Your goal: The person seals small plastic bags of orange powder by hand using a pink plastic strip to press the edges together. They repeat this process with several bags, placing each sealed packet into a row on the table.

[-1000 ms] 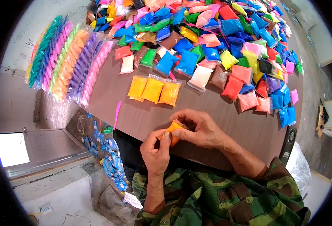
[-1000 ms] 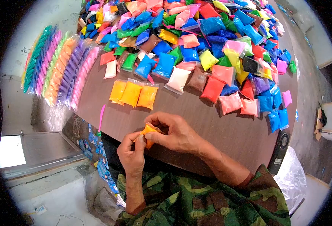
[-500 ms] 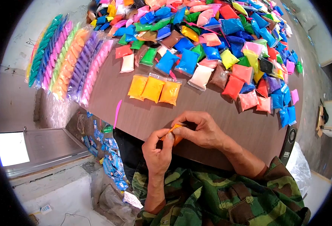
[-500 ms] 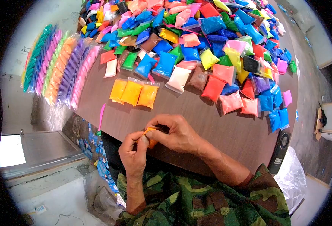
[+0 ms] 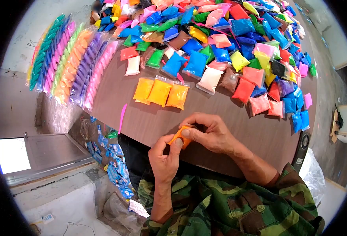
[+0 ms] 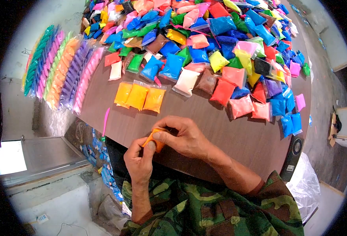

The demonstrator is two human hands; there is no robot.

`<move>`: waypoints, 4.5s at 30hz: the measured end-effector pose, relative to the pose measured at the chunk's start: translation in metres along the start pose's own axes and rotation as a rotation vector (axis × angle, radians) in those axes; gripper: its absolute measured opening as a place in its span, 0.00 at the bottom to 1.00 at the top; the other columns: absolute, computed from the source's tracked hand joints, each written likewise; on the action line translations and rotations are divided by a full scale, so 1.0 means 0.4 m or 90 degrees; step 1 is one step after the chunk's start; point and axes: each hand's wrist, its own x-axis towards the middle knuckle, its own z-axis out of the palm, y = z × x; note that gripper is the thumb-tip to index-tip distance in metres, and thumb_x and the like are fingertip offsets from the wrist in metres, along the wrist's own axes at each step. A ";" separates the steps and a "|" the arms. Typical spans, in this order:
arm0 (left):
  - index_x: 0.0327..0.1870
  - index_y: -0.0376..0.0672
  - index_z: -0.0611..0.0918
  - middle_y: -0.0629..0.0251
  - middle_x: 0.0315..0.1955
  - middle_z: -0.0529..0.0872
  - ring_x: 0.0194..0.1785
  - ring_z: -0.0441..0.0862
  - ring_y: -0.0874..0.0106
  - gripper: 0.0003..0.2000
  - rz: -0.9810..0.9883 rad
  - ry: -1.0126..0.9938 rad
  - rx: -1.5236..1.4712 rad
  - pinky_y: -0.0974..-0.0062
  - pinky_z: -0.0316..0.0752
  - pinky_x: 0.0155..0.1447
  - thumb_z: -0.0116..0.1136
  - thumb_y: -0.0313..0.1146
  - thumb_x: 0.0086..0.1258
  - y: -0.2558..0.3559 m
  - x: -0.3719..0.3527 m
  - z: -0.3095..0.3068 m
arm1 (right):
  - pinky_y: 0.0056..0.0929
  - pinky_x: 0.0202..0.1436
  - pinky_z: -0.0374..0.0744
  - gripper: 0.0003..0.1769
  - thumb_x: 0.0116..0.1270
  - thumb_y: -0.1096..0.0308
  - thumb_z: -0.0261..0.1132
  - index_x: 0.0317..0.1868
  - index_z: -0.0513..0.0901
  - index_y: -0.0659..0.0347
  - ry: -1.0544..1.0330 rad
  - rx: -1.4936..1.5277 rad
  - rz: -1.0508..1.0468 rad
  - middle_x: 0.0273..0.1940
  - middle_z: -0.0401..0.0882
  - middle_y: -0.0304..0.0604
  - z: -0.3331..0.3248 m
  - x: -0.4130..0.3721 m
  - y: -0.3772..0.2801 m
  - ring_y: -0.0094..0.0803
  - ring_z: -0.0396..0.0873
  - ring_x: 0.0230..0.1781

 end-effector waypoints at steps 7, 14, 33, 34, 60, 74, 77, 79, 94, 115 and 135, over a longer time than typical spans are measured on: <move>0.47 0.33 0.86 0.66 0.35 0.89 0.38 0.83 0.78 0.12 -0.009 0.050 0.013 0.79 0.78 0.45 0.68 0.36 0.78 -0.002 -0.008 0.001 | 0.27 0.54 0.83 0.20 0.73 0.65 0.74 0.60 0.83 0.68 -0.029 -0.026 0.007 0.49 0.86 0.37 0.003 -0.002 -0.016 0.22 0.82 0.49; 0.48 0.35 0.86 0.65 0.40 0.90 0.43 0.84 0.77 0.14 -0.064 -0.010 -0.018 0.77 0.78 0.51 0.69 0.39 0.77 -0.001 -0.007 -0.013 | 0.27 0.57 0.84 0.25 0.69 0.69 0.77 0.62 0.80 0.67 0.028 0.054 0.018 0.53 0.86 0.41 -0.001 0.007 -0.014 0.24 0.84 0.52; 0.44 0.33 0.84 0.65 0.42 0.89 0.45 0.80 0.79 0.08 -0.006 0.025 -0.027 0.78 0.78 0.52 0.65 0.30 0.78 0.034 -0.002 0.004 | 0.23 0.52 0.83 0.15 0.75 0.66 0.73 0.56 0.88 0.65 -0.031 0.091 0.053 0.47 0.88 0.36 -0.004 0.000 -0.023 0.20 0.82 0.48; 0.45 0.33 0.84 0.65 0.42 0.89 0.45 0.81 0.78 0.08 -0.016 0.032 -0.061 0.77 0.78 0.53 0.65 0.30 0.78 0.042 0.001 0.009 | 0.23 0.53 0.83 0.15 0.75 0.66 0.73 0.56 0.88 0.65 -0.031 0.095 0.056 0.47 0.88 0.36 -0.005 0.001 -0.026 0.20 0.82 0.48; 0.49 0.32 0.85 0.58 0.49 0.91 0.51 0.87 0.72 0.10 0.027 0.049 0.004 0.72 0.81 0.59 0.66 0.31 0.77 0.025 -0.009 0.019 | 0.26 0.51 0.82 0.13 0.77 0.67 0.68 0.54 0.84 0.68 -0.031 0.003 0.014 0.44 0.86 0.37 0.008 -0.013 -0.021 0.23 0.82 0.46; 0.50 0.32 0.86 0.64 0.40 0.91 0.43 0.85 0.76 0.14 -0.032 0.016 -0.005 0.75 0.81 0.52 0.71 0.34 0.74 0.010 -0.017 0.007 | 0.23 0.48 0.82 0.14 0.78 0.65 0.70 0.54 0.83 0.66 -0.016 0.099 0.013 0.43 0.85 0.35 0.008 -0.005 -0.013 0.19 0.81 0.43; 0.50 0.32 0.86 0.64 0.40 0.90 0.42 0.85 0.78 0.14 -0.046 -0.004 -0.007 0.76 0.81 0.51 0.71 0.34 0.73 0.007 -0.013 0.008 | 0.22 0.47 0.82 0.13 0.78 0.64 0.70 0.53 0.83 0.66 0.001 0.109 0.019 0.43 0.84 0.35 0.004 -0.004 -0.013 0.18 0.81 0.43; 0.49 0.32 0.86 0.65 0.39 0.90 0.42 0.84 0.78 0.14 -0.060 -0.004 -0.053 0.77 0.80 0.50 0.72 0.34 0.73 0.015 -0.007 0.014 | 0.22 0.47 0.81 0.13 0.78 0.65 0.69 0.53 0.83 0.66 0.011 0.136 0.030 0.43 0.84 0.34 0.001 -0.002 -0.012 0.18 0.81 0.43; 0.45 0.32 0.86 0.67 0.37 0.89 0.42 0.83 0.78 0.14 -0.032 0.001 -0.045 0.76 0.80 0.49 0.68 0.38 0.76 0.031 0.037 0.040 | 0.21 0.46 0.79 0.13 0.79 0.64 0.68 0.52 0.83 0.66 0.039 0.182 0.046 0.43 0.83 0.33 -0.019 0.004 -0.013 0.17 0.78 0.42; 0.51 0.32 0.85 0.56 0.50 0.90 0.52 0.86 0.72 0.11 -0.005 0.043 -0.087 0.73 0.80 0.61 0.62 0.32 0.81 0.024 0.051 0.041 | 0.25 0.48 0.82 0.12 0.79 0.67 0.67 0.52 0.85 0.70 0.059 0.167 -0.012 0.43 0.87 0.39 0.006 0.006 0.003 0.21 0.81 0.43; 0.55 0.31 0.82 0.59 0.48 0.89 0.49 0.85 0.74 0.14 -0.025 0.026 -0.085 0.74 0.80 0.60 0.62 0.34 0.81 0.062 0.027 0.032 | 0.24 0.49 0.81 0.12 0.76 0.68 0.70 0.53 0.83 0.68 0.051 0.114 -0.013 0.41 0.85 0.36 0.011 -0.002 -0.005 0.20 0.80 0.44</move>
